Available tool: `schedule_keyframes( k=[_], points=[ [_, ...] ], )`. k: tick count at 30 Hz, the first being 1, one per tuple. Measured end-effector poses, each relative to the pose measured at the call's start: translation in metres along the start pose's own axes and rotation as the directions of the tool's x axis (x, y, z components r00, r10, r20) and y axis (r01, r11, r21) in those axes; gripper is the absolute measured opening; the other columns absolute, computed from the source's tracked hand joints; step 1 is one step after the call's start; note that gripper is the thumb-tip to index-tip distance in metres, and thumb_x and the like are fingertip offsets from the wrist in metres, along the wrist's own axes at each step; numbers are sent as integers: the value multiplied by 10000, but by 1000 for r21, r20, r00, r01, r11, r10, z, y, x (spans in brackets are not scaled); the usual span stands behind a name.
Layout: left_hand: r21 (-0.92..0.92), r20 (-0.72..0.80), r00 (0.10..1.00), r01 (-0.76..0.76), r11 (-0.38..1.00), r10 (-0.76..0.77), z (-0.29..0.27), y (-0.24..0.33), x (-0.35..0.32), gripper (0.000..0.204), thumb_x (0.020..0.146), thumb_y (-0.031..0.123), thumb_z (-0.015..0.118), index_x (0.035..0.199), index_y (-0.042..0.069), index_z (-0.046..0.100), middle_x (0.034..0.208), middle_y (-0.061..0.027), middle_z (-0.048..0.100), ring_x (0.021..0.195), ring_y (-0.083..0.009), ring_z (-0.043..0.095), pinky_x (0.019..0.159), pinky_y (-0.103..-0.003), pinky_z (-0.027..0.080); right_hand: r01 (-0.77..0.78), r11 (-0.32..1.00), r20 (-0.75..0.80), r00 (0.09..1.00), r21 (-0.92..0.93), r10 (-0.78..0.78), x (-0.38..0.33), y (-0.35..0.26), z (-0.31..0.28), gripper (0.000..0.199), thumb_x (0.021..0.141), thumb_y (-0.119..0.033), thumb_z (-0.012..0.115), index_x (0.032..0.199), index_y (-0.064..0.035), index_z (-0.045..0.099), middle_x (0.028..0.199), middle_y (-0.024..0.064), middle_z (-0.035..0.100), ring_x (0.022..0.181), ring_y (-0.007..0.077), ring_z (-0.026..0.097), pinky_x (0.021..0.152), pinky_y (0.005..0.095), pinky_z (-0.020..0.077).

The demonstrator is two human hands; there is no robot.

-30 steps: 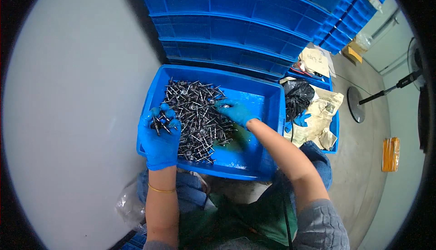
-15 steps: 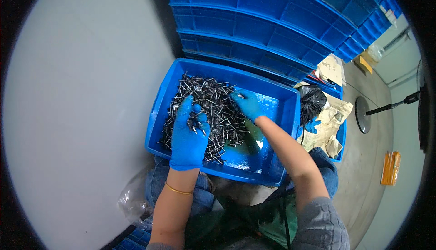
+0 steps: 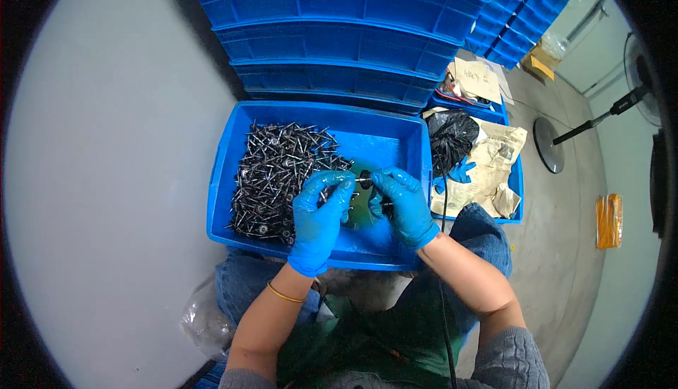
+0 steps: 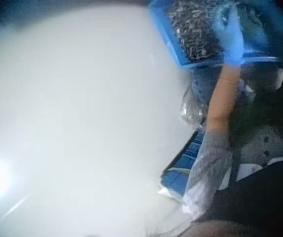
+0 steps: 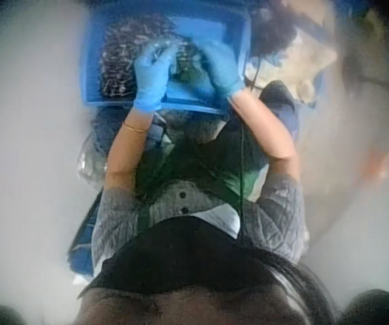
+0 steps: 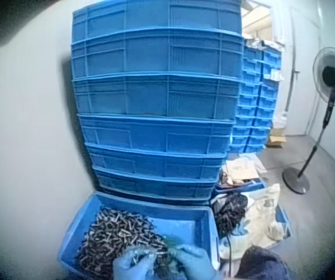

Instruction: The person sits on the floor and repeatedly picks up small metal fasteners from a blue bin. They insert each fastener into a cylindrical tool held in their left hand, then remove it and place it into a green bowl on the floor. The process is repeated continuously throughout the video.

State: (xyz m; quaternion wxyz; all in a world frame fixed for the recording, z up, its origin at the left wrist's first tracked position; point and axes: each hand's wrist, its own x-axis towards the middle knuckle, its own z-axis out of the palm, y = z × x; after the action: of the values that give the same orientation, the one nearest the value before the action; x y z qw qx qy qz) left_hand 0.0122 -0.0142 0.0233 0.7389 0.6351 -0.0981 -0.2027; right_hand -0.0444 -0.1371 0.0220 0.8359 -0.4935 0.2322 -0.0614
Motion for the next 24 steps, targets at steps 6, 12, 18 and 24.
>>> schedule_keyframes(
  k=[6, 12, 18, 24],
  points=[
    [-442, 192, 937, 347, 827, -291, 4, -3, -4, 155, 821, 142, 473, 940, 73, 544, 683, 6, 507, 555, -58, 457, 441, -199, 371, 450, 849, 57, 890, -278, -452, -10, -5, 5, 127, 723, -58, 611, 831, -23, 553, 741, 32, 554, 634, 69, 515, 554, 212, 424],
    [-641, 285, 853, 508, 575, -436, 15, -13, -12, 195, 843, 206, 427, 964, 88, 526, 763, -8, 513, 640, -80, 464, 505, -221, 376, 334, 860, 199, 940, -386, -276, -6, -11, 4, 199, 714, -57, 622, 895, -19, 547, 790, 41, 567, 649, 65, 529, 578, 189, 449],
    [-700, 434, 803, 586, 408, -408, 3, -21, -10, 204, 843, 208, 414, 960, 71, 511, 761, -12, 509, 614, -92, 451, 503, -225, 373, 448, 780, 393, 875, -437, -282, -1, -15, -10, 278, 711, -78, 628, 970, -12, 552, 835, 57, 591, 757, 87, 544, 649, 220, 458],
    [-678, 508, 761, 642, 358, -403, 4, -21, -7, 189, 843, 203, 411, 917, 65, 517, 721, -21, 508, 605, -101, 450, 496, -226, 366, 131, 943, 279, 959, -306, -43, 2, -20, -16, 200, 760, -128, 580, 928, -21, 565, 774, 38, 584, 648, 69, 533, 555, 196, 430]
  ],
)
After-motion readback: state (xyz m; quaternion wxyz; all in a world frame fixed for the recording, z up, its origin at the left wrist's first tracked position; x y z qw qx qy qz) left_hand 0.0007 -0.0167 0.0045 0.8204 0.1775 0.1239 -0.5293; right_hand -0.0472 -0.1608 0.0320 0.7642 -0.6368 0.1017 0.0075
